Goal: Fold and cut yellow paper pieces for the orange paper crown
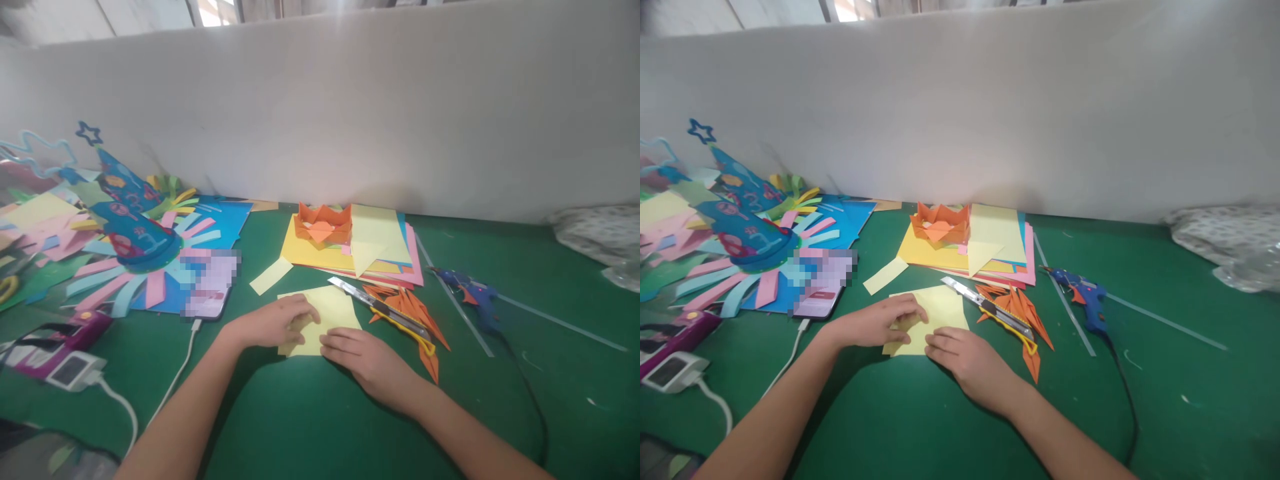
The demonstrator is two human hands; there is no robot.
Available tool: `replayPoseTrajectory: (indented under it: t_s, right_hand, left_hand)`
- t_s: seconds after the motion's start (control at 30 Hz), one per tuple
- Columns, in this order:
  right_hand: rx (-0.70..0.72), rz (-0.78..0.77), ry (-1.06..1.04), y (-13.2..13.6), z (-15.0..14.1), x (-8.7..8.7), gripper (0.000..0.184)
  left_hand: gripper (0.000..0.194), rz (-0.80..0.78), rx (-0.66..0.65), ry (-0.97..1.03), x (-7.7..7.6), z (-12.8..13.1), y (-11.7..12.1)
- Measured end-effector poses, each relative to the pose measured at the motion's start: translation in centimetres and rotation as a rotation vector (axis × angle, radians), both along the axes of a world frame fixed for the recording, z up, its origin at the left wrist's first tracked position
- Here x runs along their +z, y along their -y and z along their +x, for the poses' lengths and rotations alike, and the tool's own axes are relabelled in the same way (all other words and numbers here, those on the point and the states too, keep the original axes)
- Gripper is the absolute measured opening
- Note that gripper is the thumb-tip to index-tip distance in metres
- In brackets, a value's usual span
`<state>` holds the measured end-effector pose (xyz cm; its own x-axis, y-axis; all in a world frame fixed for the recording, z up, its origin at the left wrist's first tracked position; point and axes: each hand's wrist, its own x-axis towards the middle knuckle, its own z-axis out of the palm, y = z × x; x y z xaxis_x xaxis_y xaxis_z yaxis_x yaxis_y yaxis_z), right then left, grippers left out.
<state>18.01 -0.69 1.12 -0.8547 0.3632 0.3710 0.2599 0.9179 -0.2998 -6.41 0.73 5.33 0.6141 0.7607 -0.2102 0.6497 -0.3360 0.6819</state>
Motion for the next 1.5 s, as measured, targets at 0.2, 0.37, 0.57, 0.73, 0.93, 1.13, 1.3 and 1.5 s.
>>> replayPoseTrajectory:
  t_s: [0.2, 0.37, 0.57, 0.73, 0.93, 1.13, 1.3, 1.5]
  right_hand:
    - [0.01, 0.007, -0.011, 0.0, 0.0, 0.1, 0.035]
    - [0.015, 0.008, 0.0, 0.0, 0.0, 0.1, 0.037]
    - [0.024, 0.009, 0.01, 0.0, 0.0, 0.1, 0.037]
    - [0.025, 0.027, 0.004, 0.0, -0.1, -0.1, 0.035]
    - [0.005, 0.019, 0.007, 0.2, -0.2, 0.0, 0.037]
    - [0.008, 0.009, 0.011, 0.2, -0.4, 0.2, 0.039]
    - [0.005, -0.008, 0.015, 0.2, -0.3, 0.1, 0.04]
    - [0.017, -0.019, 0.027, 0.1, -0.3, 0.1, 0.041]
  left_hand:
    - [0.023, 0.017, 0.022, -0.028, -0.1, 0.1, 0.0]
    - [0.024, -0.015, 0.092, -0.07, 0.0, 0.3, 0.3]
    - [0.028, -0.007, 0.071, -0.01, 0.1, 0.6, 0.6]
    - [0.03, 0.042, -0.015, 0.014, 0.3, 0.8, 0.7]
    - [0.03, 0.034, -0.006, 0.023, 0.0, 0.7, 0.7]
    - [0.02, 0.014, 0.034, 0.028, -0.5, 0.7, 0.5]
    - [0.019, -0.014, 0.051, 0.039, -0.7, 0.9, 0.5]
    - [0.02, -0.029, 0.058, 0.04, -0.7, 0.9, 0.5]
